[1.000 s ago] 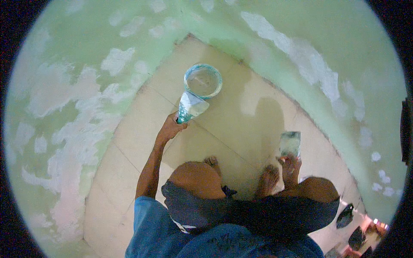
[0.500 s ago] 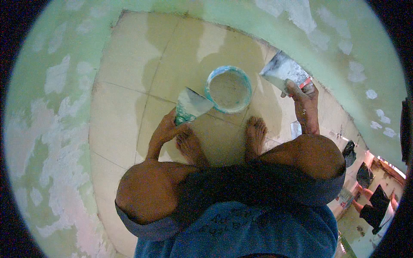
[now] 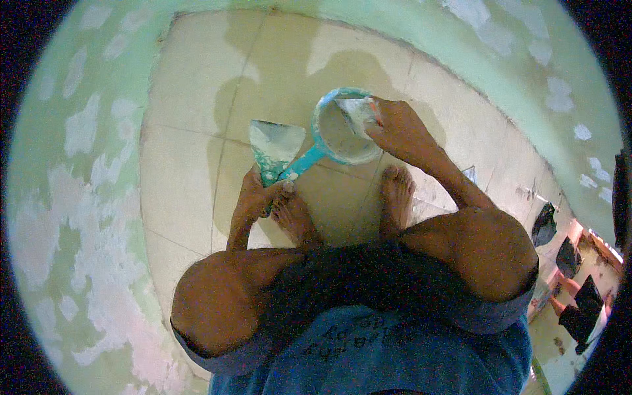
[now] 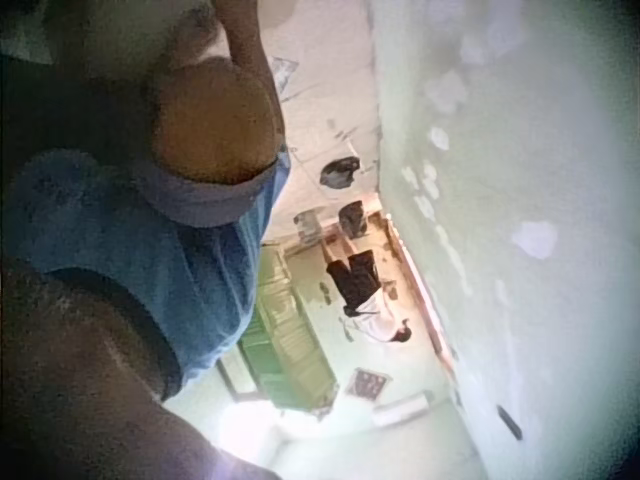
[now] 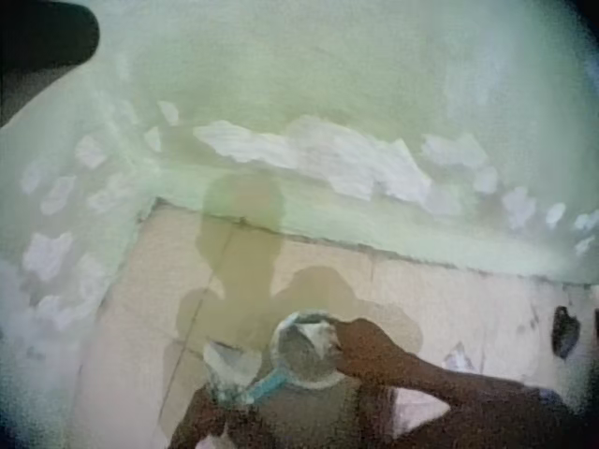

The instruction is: The person applies white putty to a green wall using two scrapers, gathering material from a blue bucket and spreading it over damaged areas of the wall.

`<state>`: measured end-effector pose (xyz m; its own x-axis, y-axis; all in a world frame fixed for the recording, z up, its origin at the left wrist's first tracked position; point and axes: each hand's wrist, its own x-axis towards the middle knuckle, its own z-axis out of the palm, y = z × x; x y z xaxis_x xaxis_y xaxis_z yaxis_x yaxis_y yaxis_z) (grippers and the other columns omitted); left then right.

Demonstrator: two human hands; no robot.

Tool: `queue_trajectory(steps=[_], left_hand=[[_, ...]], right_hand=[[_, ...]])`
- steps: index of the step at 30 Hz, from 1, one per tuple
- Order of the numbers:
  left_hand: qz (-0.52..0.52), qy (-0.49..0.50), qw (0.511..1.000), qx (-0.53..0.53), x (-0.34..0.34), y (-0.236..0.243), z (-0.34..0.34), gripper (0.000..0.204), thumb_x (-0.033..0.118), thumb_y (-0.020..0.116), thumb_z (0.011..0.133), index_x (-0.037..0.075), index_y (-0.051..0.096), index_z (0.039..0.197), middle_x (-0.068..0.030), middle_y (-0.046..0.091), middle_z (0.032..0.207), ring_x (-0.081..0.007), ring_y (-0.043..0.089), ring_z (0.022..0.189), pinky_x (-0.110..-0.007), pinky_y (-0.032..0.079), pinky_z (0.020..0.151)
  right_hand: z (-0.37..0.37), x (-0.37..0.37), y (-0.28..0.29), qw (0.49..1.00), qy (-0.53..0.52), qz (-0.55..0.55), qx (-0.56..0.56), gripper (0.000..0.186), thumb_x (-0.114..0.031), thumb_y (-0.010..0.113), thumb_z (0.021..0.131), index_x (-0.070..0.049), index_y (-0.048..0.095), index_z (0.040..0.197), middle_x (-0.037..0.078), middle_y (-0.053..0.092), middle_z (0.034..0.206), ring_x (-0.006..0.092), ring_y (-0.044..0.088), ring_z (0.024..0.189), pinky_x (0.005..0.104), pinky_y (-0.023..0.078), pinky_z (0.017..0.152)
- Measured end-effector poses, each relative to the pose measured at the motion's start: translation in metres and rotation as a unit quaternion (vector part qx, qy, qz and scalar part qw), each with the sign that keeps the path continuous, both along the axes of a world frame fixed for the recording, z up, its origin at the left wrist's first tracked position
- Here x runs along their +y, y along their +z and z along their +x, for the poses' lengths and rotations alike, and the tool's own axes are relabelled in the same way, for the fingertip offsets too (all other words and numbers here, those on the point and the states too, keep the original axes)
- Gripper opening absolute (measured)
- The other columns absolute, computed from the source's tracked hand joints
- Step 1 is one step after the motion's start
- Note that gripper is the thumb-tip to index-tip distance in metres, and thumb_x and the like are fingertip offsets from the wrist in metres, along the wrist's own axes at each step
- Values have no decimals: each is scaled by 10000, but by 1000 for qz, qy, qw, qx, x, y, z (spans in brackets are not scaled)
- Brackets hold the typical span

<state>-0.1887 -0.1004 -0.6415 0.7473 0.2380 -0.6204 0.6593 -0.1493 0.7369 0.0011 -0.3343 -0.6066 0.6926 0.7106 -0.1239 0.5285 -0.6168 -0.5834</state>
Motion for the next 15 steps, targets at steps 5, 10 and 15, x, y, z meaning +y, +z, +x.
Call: queue_trajectory(steps=[5, 10, 15], left_hand=[[-77, 25, 996, 37, -2, -3, -2, 314, 134, 696, 766, 31, 563, 1031, -51, 626, 880, -138, 577, 794, -286, 478, 710], [-162, 87, 982, -53, -5, -34, -20, 288, 154, 649, 810, 17, 562, 1047, -55, 626, 947, -139, 575, 860, -282, 461, 769], [-196, 106, 971, -89, -37, -46, -36, 262, 158, 620, 830, 4, 567, 1036, -65, 632, 961, -151, 587, 888, -301, 469, 774]], right_hand=[[10, 18, -7, 995, 45, -82, 16, 324, -251, 551, 762, 41, 562, 901, 245, 593, 772, 399, 587, 749, 468, 464, 690], [13, 20, 10, 994, 23, -108, 26, 300, -249, 555, 764, 21, 566, 894, 241, 600, 825, 400, 582, 792, 477, 451, 712], [12, -12, -1, 997, -71, -27, -28, 289, -273, 557, 795, 5, 568, 873, 209, 611, 797, 357, 584, 712, 454, 448, 678]])
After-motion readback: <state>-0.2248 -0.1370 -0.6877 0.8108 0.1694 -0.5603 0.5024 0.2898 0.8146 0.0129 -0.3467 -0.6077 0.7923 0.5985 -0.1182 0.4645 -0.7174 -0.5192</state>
